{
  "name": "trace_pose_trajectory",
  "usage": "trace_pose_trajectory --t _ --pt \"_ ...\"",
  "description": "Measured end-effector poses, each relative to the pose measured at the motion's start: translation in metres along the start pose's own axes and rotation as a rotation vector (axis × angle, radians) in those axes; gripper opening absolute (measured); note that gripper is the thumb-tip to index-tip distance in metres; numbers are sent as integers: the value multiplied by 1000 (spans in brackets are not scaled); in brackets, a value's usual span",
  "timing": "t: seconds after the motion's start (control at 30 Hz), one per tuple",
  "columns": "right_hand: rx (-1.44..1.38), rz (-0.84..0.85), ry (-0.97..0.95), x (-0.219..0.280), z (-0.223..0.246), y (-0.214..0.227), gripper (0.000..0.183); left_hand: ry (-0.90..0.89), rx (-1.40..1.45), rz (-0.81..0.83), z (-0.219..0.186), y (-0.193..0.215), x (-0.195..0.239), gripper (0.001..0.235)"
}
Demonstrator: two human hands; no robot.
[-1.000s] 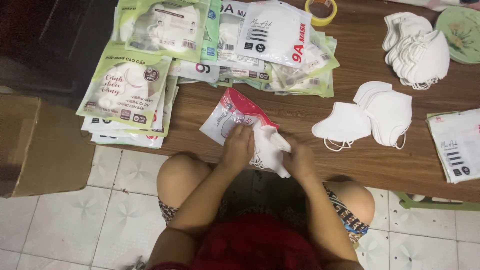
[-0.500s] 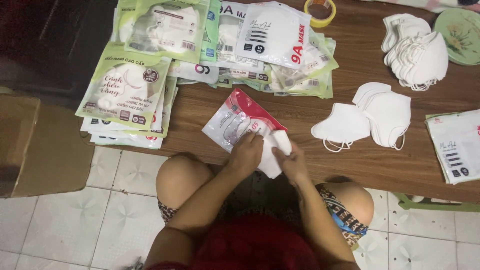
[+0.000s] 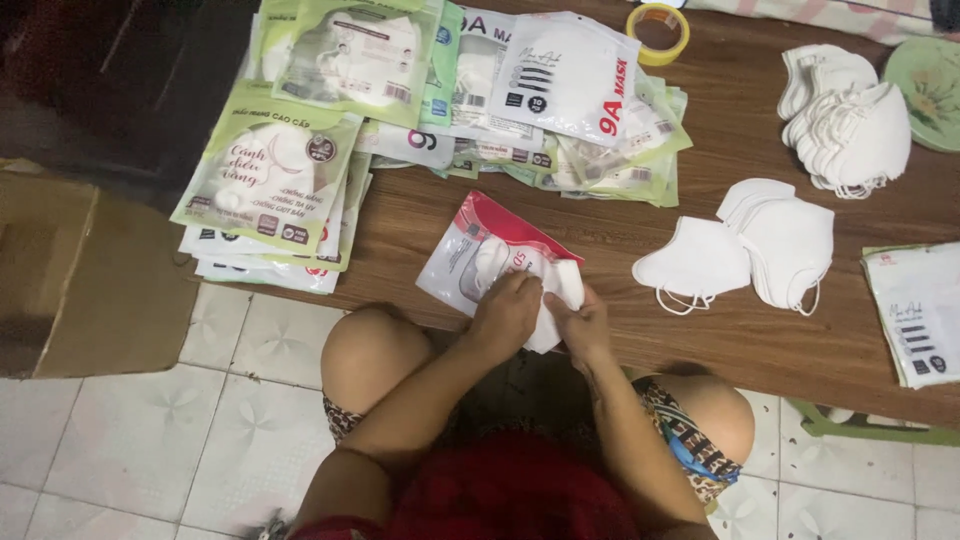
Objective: The person is sorting through a pile of face masks and stacking them neatly on a wooden table.
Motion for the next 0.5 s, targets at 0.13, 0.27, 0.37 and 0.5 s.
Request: trace_pose_trajectory --t 0.13,0.27,0.37,0.5 --pt "39 68 -28 2 5 -18 35 19 26 -31 10 -8 6 19" --pt "81 123 -49 4 11 -21 39 52 -78 -54 11 8 -2 19" --pt "91 152 -62 4 8 -27 39 55 -84 -43 6 8 0 20" --pt "48 196 -53 5 1 -39 39 -7 -122 -43 -7 9 1 17"
Point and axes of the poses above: each hand's wrist, its own x-axis away from the middle knuckle, its own y-axis out of the back of the hand, z = x × y, the point moved 10 cm from there along -x, towards the middle knuckle, and after that the axes turned 1 degree about x, right-handed, at the moved point
